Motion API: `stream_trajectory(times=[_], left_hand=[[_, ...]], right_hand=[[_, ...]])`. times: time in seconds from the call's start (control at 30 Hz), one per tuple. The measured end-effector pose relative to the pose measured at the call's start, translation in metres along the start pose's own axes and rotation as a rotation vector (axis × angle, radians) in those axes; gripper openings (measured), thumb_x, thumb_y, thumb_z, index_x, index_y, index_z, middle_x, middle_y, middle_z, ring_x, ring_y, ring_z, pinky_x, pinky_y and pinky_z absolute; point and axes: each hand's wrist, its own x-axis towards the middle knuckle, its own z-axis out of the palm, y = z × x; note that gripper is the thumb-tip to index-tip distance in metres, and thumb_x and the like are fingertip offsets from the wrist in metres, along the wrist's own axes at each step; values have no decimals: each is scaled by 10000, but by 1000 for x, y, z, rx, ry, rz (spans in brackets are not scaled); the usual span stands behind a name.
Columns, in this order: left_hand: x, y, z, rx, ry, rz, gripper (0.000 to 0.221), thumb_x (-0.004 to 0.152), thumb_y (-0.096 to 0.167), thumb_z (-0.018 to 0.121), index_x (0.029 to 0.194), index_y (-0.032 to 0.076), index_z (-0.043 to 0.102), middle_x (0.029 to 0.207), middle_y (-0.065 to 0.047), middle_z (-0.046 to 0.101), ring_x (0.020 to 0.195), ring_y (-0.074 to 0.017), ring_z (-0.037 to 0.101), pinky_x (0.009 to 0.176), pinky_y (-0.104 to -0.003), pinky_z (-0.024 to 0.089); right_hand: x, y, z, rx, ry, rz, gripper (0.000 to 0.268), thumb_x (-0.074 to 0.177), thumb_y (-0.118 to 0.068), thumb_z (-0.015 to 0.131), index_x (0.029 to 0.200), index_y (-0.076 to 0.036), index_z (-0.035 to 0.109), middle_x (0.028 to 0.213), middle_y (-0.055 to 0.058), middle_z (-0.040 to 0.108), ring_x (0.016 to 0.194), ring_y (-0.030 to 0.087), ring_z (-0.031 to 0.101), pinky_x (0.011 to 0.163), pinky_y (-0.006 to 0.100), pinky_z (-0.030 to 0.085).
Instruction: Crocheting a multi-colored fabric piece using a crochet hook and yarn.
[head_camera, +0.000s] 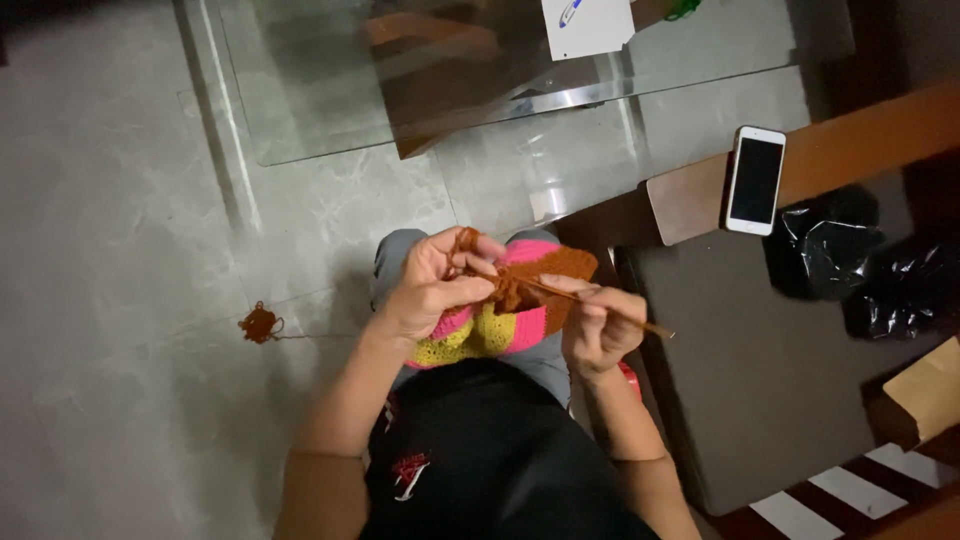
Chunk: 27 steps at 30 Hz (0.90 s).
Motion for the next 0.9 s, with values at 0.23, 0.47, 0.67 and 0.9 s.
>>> stream_trajectory(times=[0.23, 0.47, 0.67, 0.9], left_hand=[[0, -19, -3, 11, -5, 30, 462, 691, -164, 780, 1135, -100, 666, 867, -204, 760, 771, -187, 748, 684, -259, 607], [-14, -6, 39, 238, -24, 125, 1106, 842, -26, 765, 1646, 79, 12, 954, -146, 744, 824, -120, 716, 754, -206, 612], [-19, 0, 45, 441, 40, 179, 1074, 860, 12, 747, 1639, 51, 8, 942, -173, 761, 780, -145, 707, 731, -241, 622], [-17, -2, 36, 375, 33, 83, 1113, 844, -20, 732, 1644, 108, -31, 859, -97, 743, 726, -123, 688, 683, -214, 608]], right_hand=[[-2, 6, 1, 162, 183, 286, 280, 1074, -188, 551, 924, 34, 470, 754, 354, 684, 667, 399, 736, 596, 398, 617], [-8, 8, 8, -86, 32, 177, 240, 1059, -178, 608, 966, 39, 563, 909, 350, 732, 542, 199, 587, 395, 268, 449], [-3, 14, 1, -76, -30, 114, 253, 1037, -141, 620, 927, 85, 584, 883, 359, 722, 612, 295, 638, 416, 309, 473], [11, 12, -3, -512, -274, -482, 100, 923, -72, 770, 862, 6, 780, 870, 304, 776, 554, 306, 561, 535, 351, 507]])
